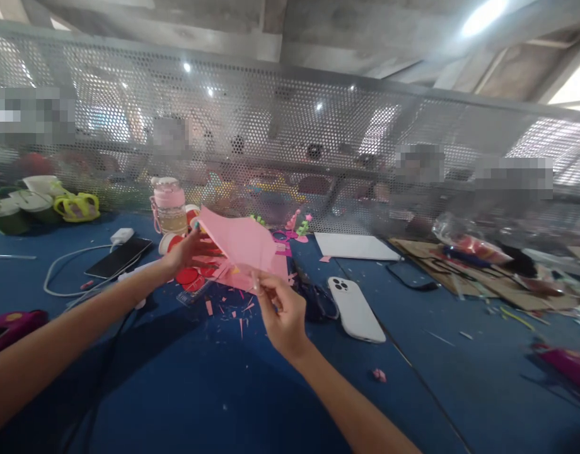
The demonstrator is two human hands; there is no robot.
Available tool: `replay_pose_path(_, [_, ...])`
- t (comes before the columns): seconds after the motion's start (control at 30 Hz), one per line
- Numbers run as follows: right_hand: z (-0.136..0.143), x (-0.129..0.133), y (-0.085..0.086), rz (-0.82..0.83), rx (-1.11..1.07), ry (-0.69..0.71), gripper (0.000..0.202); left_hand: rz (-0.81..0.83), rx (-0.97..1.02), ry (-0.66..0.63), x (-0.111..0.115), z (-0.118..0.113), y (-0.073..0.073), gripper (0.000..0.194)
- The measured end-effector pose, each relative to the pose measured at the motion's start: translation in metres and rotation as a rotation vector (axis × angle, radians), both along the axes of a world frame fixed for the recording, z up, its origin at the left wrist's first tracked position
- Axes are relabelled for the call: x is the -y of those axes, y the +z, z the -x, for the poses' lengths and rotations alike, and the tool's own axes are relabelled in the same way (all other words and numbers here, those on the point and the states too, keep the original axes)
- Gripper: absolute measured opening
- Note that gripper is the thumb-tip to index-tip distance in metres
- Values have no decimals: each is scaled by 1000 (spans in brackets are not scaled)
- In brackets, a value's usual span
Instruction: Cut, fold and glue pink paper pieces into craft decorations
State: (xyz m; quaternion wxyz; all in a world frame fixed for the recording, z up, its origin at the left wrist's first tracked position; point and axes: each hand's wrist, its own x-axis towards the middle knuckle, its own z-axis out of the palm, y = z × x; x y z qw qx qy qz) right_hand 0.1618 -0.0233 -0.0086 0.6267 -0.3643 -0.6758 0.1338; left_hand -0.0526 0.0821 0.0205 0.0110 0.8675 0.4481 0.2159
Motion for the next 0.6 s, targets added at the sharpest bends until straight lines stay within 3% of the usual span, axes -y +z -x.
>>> replay_pose_path(0.03, [2,3,0,-3,58,34,8,58,51,-13,1,-1,5,42])
replay_pose_path(0.1, [6,7,0,-7,143,101,9,351,377,-79,6,-4,16,46])
replay_pose_path(0.17, [8,8,0,-15,216,139,10,516,654,-90,13,-9,23,48])
replay_pose_path(0.23, [8,8,-1,-45,277,156,11,529,818,-67,17,-13,26,44])
replay_pose_path(0.3, [7,7,-3,-49,294,149,11,478,855,-14,18,-15,26,49])
replay_pose_path(0.43, [-2,1,-6,15,92,0,6,442,626,38,16,-10,27,45])
replay_pose_path(0.6, [-22,-15,-4,-73,-102,-166,7,489,-166,-161,28,-6,29,33])
